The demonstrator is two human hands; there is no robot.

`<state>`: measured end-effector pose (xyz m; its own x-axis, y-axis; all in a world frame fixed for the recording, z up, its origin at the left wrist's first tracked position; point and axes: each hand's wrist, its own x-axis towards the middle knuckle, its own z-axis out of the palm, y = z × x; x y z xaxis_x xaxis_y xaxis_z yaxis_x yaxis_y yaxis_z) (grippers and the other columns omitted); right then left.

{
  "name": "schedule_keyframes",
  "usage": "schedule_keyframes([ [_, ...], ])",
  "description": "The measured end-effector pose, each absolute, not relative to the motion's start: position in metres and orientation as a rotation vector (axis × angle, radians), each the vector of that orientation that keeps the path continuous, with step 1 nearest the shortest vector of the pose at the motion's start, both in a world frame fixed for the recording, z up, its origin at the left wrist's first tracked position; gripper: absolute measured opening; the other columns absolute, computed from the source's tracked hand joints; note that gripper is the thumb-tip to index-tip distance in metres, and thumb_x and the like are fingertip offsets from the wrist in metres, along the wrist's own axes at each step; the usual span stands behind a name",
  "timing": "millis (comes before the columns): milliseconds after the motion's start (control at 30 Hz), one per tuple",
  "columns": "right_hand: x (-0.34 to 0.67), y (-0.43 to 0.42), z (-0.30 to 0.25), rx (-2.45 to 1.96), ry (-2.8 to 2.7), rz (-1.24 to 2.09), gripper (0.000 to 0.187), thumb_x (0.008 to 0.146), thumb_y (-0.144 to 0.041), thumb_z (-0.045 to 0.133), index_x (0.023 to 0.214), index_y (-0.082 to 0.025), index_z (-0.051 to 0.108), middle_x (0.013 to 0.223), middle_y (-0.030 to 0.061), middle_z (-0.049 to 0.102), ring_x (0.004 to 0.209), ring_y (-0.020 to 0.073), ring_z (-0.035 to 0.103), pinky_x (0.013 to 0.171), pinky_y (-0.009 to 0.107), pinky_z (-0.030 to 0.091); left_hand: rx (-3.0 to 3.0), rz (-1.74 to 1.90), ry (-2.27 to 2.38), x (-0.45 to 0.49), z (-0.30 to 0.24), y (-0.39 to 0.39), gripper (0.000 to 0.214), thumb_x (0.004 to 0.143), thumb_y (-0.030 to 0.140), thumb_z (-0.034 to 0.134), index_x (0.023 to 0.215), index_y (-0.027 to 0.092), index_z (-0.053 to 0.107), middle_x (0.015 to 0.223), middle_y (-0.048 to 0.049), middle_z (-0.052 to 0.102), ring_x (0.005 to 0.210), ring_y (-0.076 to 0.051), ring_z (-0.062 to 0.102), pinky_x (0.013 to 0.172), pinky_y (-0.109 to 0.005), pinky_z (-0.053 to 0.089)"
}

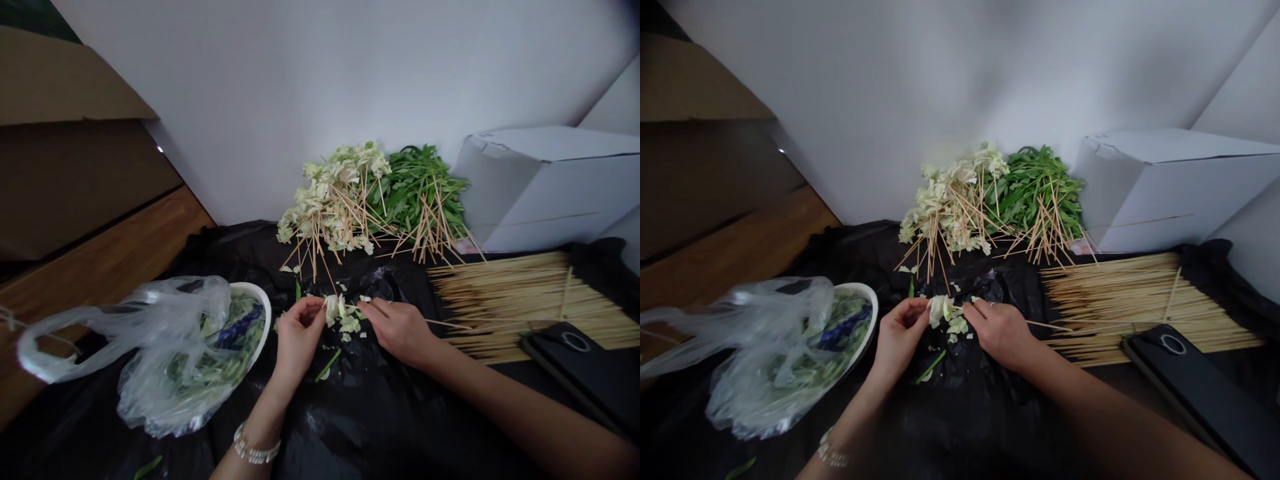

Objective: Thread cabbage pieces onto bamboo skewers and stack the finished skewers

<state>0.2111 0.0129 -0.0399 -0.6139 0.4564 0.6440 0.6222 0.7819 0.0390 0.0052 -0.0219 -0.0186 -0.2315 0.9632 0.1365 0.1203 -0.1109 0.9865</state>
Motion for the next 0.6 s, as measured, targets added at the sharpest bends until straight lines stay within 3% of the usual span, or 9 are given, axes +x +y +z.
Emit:
schedule_keyframes([
  [133, 0.211, 0.012, -0.040, -0.801, -2.355, -0.347, 0.026, 0.094, -0.012, 0.041, 0.105, -0.012, 0.064, 0.078, 0.0033, 0.064, 0.062, 0.0135, 0.056, 0.057, 0.028, 0.037, 1.330, 1.346, 1.384, 0.009, -0.018, -0.025, 0.011, 0.075, 0.024, 0.073, 0.084, 0.017, 0.071, 0.083, -0.0062, 0.076, 0.074, -0.018, 0.071, 0.071, -0.027, 0.056],
  [233, 0.211, 0.013, -0.039, -0.800, -2.324, -0.358, 0.027, 0.094, -0.010, 0.040, 0.105, -0.012, 0.065, 0.077, 0.0031, 0.063, 0.063, 0.0134, 0.056, 0.057, 0.028, 0.038, 1.369, 1.343, 1.381, 0.007, -0.015, -0.026, 0.018, 0.079, 0.027, 0.070, 0.096, 0.018, 0.072, 0.095, -0.0078, 0.076, 0.083, -0.020, 0.072, 0.078, -0.030, 0.056],
  [333, 0.212, 0.015, -0.039, -0.813, -2.278, -0.374, 0.028, 0.093, -0.008, 0.041, 0.106, -0.011, 0.065, 0.077, 0.0029, 0.063, 0.063, 0.0132, 0.055, 0.058, 0.028, 0.037, 1.374, 1.492, 1.481, -0.001, -0.008, -0.025, 0.026, 0.085, 0.033, 0.064, 0.107, 0.019, 0.069, 0.105, -0.0087, 0.074, 0.087, -0.019, 0.071, 0.080, -0.031, 0.056],
  [467, 0.214, 0.017, -0.042, -0.837, -2.270, -0.350, 0.027, 0.092, -0.009, 0.042, 0.106, -0.012, 0.065, 0.078, 0.0023, 0.063, 0.063, 0.0129, 0.055, 0.059, 0.029, 0.037, 1.290, 1.741, 1.528, -0.011, 0.000, -0.022, 0.028, 0.089, 0.036, 0.060, 0.108, 0.017, 0.066, 0.103, -0.0084, 0.073, 0.085, -0.017, 0.070, 0.077, -0.030, 0.057],
  [600, 0.214, 0.017, -0.043, -0.837, -2.278, -0.345, 0.027, 0.093, -0.009, 0.042, 0.106, -0.012, 0.065, 0.078, 0.0022, 0.064, 0.063, 0.0131, 0.055, 0.060, 0.029, 0.037, 1.278, 1.796, 1.505, -0.014, 0.002, -0.019, 0.026, 0.088, 0.035, 0.061, 0.106, 0.017, 0.066, 0.105, -0.0080, 0.071, 0.095, -0.018, 0.068, 0.085, -0.030, 0.055],
])
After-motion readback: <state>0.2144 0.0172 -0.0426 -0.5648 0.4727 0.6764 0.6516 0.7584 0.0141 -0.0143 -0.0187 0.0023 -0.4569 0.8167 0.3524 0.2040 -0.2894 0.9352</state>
